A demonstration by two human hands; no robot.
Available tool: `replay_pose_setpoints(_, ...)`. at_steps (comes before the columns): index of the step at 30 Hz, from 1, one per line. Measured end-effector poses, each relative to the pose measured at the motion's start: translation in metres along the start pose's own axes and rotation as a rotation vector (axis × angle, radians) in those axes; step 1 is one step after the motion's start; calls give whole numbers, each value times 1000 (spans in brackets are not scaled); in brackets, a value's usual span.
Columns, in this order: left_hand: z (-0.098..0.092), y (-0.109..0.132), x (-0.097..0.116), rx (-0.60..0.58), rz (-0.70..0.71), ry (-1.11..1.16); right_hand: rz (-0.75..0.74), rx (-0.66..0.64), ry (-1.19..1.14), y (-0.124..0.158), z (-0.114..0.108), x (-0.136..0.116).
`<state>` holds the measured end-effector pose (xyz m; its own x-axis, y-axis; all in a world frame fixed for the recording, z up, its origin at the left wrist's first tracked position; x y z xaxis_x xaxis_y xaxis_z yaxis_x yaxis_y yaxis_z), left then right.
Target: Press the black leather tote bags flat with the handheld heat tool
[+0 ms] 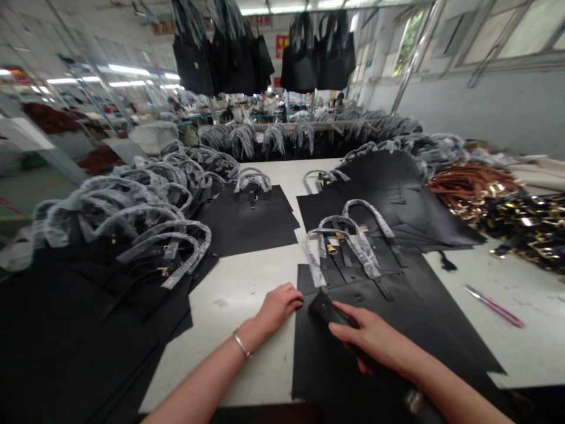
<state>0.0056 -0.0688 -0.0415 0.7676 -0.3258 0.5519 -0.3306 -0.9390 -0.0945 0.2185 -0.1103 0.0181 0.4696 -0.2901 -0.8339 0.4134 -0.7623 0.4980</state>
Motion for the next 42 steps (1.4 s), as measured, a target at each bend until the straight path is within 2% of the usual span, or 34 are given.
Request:
replay_pose_setpoints(3, 2, -15, -4, -83, 52, -40, 8, 3, 14, 0, 4, 0)
replay_pose_setpoints(8, 3, -25, -7, -121, 75, -49, 11, 13, 103, 3, 5, 1)
replay_pose_setpoints(10, -1, -29, -12, -84, 25, -63, 13, 24, 139, 4, 4, -2)
replay_pose_setpoints(13, -13, -31, -22, 41, -101, -86, 15, 31, 157, 7, 5, -6)
replay_pose_setpoints(15, -21, -23, -24, 123, -170, -95, 16, 28, 149, 9, 5, -9)
replay_pose_setpoints(17, -22, -7, -15, 142, -142, -67, 12, 36, 138, 9, 4, -9)
replay_pose_setpoints(21, 3, 41, 29, -17, 222, 49, 51, 15, 116, 6, 4, -10)
replay_pose_setpoints(23, 18, 59, 45, -17, 279, 30, 68, -30, 115, -1, 6, -15)
replay_pose_setpoints(25, 29, 68, 53, 32, 258, -14, 68, -80, 108, -12, 11, -24)
replay_pose_setpoints(29, 36, 71, 55, 97, 276, -73, 86, -169, 65, -35, 19, -44)
replay_pose_setpoints(32, 34, 69, 53, 121, 264, -76, 106, -198, 93, -39, 19, -52)
replay_pose_setpoints(38, 34, 69, 53, 93, 240, -56, 185, -226, 83, -39, 20, -56)
replay_pose_setpoints(42, 33, 68, 54, 73, 252, -36, 125, -207, 101, -55, 24, -67)
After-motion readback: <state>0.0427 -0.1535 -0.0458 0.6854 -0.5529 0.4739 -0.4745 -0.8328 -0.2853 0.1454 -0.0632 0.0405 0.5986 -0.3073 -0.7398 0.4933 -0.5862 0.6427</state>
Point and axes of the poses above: each hand's wrist, its own y-axis away from the middle knuckle, its own z-axis out of the palm, x = y × z, the point moved 4 cm from there along -y, towards the middle knuckle, and after that the axes turned 5 degrees about -z, right-handed, at the moved point
